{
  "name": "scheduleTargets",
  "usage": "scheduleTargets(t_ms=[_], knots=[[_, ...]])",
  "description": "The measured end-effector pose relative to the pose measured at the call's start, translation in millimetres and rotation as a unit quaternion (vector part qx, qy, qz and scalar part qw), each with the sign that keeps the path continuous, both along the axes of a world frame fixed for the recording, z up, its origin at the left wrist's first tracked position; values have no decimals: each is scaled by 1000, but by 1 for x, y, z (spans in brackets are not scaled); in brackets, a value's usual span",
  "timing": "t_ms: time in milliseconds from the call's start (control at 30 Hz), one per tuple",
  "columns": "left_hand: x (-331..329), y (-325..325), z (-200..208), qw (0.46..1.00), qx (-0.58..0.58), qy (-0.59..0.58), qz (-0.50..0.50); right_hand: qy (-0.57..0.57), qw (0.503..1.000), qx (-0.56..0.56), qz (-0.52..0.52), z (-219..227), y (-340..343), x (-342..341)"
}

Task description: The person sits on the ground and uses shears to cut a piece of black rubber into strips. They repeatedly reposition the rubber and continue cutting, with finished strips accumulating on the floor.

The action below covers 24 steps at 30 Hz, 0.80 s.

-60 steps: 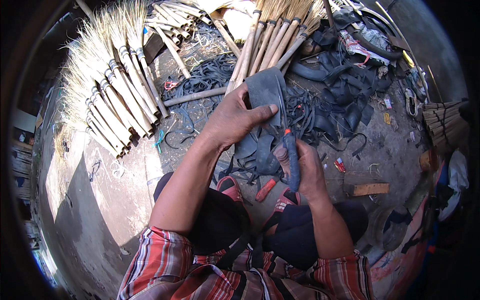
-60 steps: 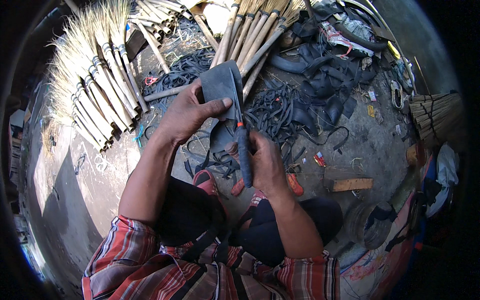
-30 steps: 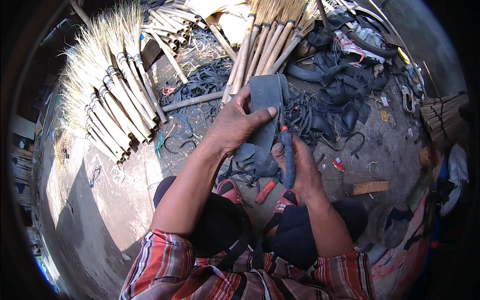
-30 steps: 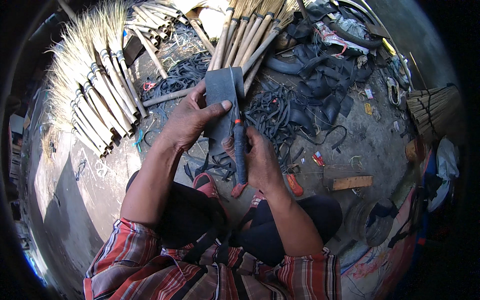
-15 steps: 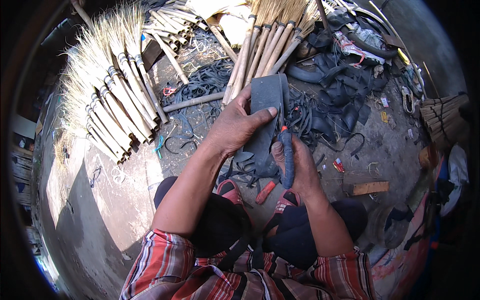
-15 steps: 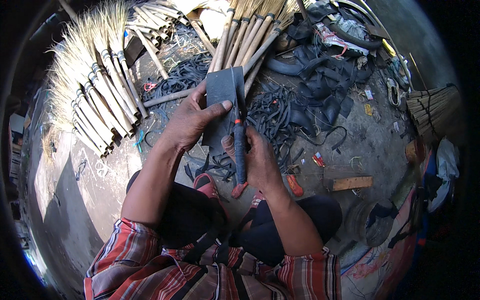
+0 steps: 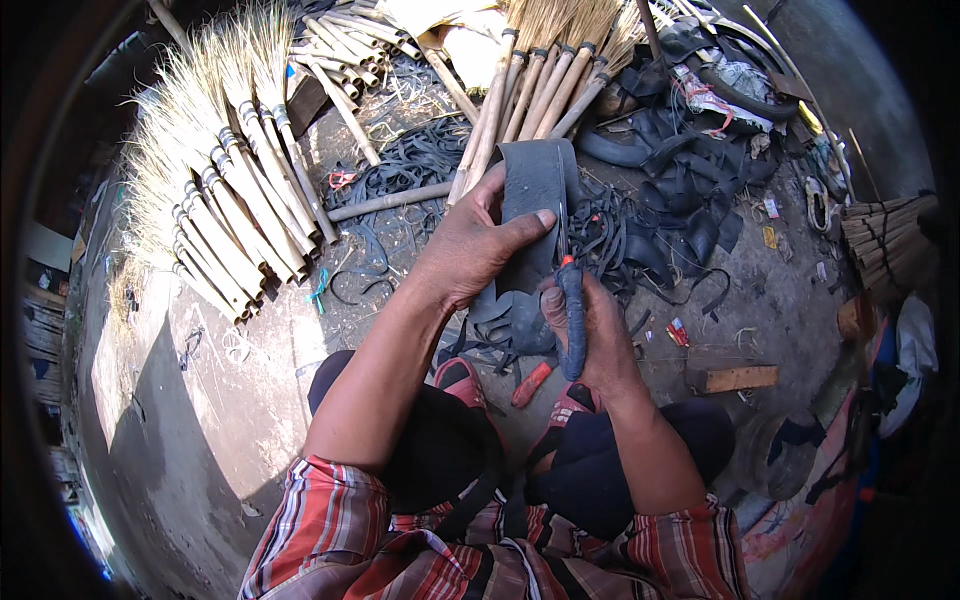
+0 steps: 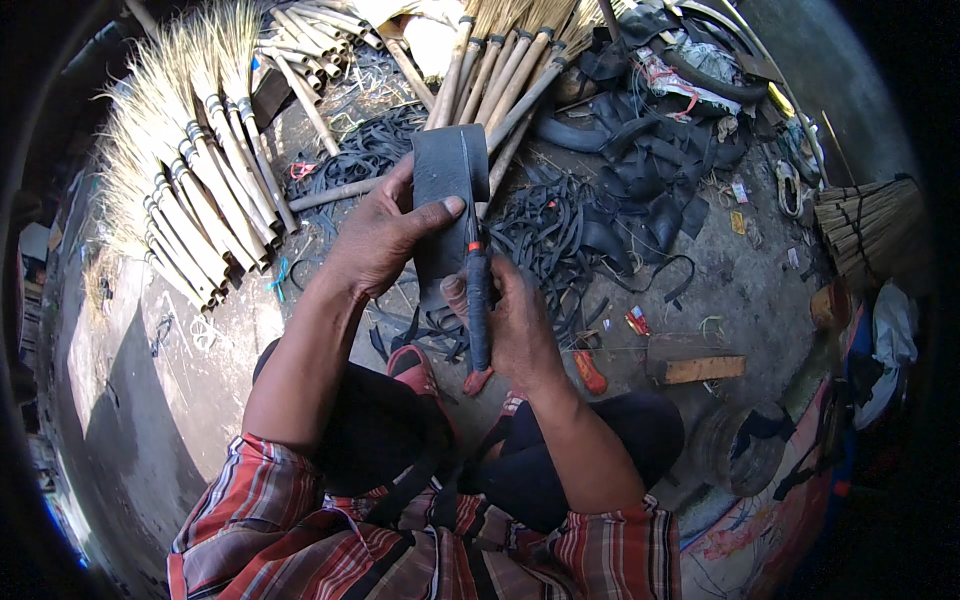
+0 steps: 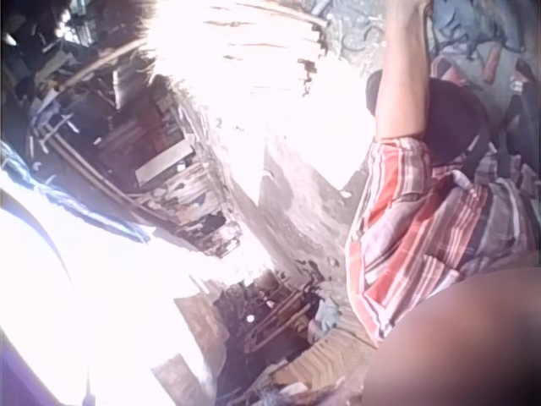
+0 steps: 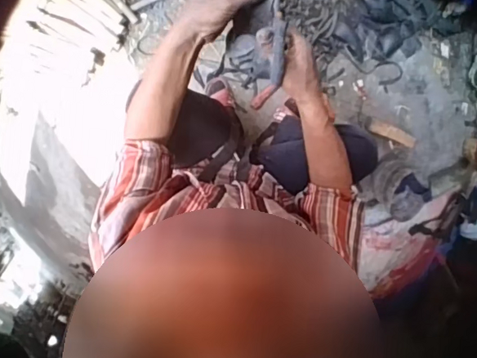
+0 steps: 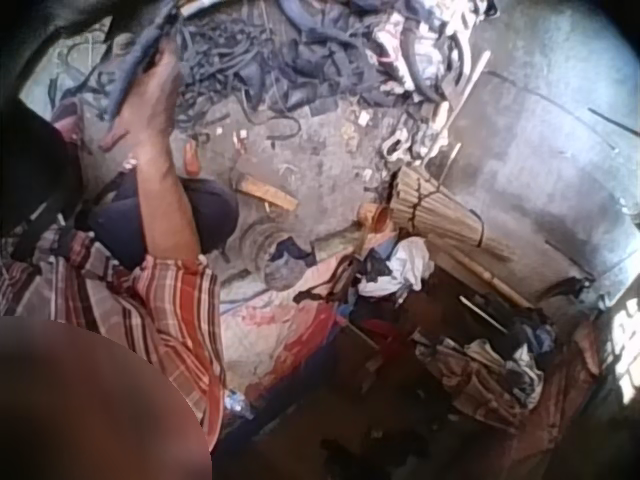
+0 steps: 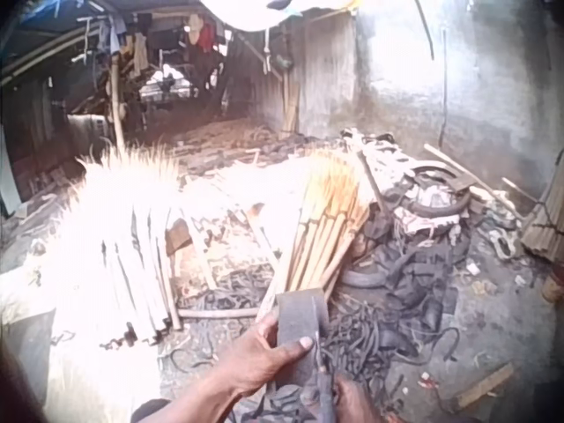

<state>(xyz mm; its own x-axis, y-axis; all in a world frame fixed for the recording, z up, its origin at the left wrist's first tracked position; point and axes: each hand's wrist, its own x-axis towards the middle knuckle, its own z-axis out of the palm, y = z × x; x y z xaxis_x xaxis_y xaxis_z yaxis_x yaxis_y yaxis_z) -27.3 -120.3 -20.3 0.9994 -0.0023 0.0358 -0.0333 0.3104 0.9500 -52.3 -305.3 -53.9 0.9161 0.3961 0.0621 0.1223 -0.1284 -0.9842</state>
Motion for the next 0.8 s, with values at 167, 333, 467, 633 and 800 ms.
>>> scheduleTargets(t_ms=[167, 333, 467, 633, 800], knots=[[2, -1, -4, 1000, 15, -1, -21, 38, 999, -32, 3, 7, -9, 2], [6, 14, 4, 990, -117, 73, -33, 37, 998, -39, 16, 4, -7, -7], [3, 12, 4, 996, -76, 48, -24, 44, 999, 7, 5, -2, -1, -6], [0, 0, -1, 999, -8, 9, -30, 28, 1000, 14, 2, 0, -5, 3], [3, 7, 0, 997, -53, 44, -43, 12, 999, -48, -14, 9, -8, -6]])
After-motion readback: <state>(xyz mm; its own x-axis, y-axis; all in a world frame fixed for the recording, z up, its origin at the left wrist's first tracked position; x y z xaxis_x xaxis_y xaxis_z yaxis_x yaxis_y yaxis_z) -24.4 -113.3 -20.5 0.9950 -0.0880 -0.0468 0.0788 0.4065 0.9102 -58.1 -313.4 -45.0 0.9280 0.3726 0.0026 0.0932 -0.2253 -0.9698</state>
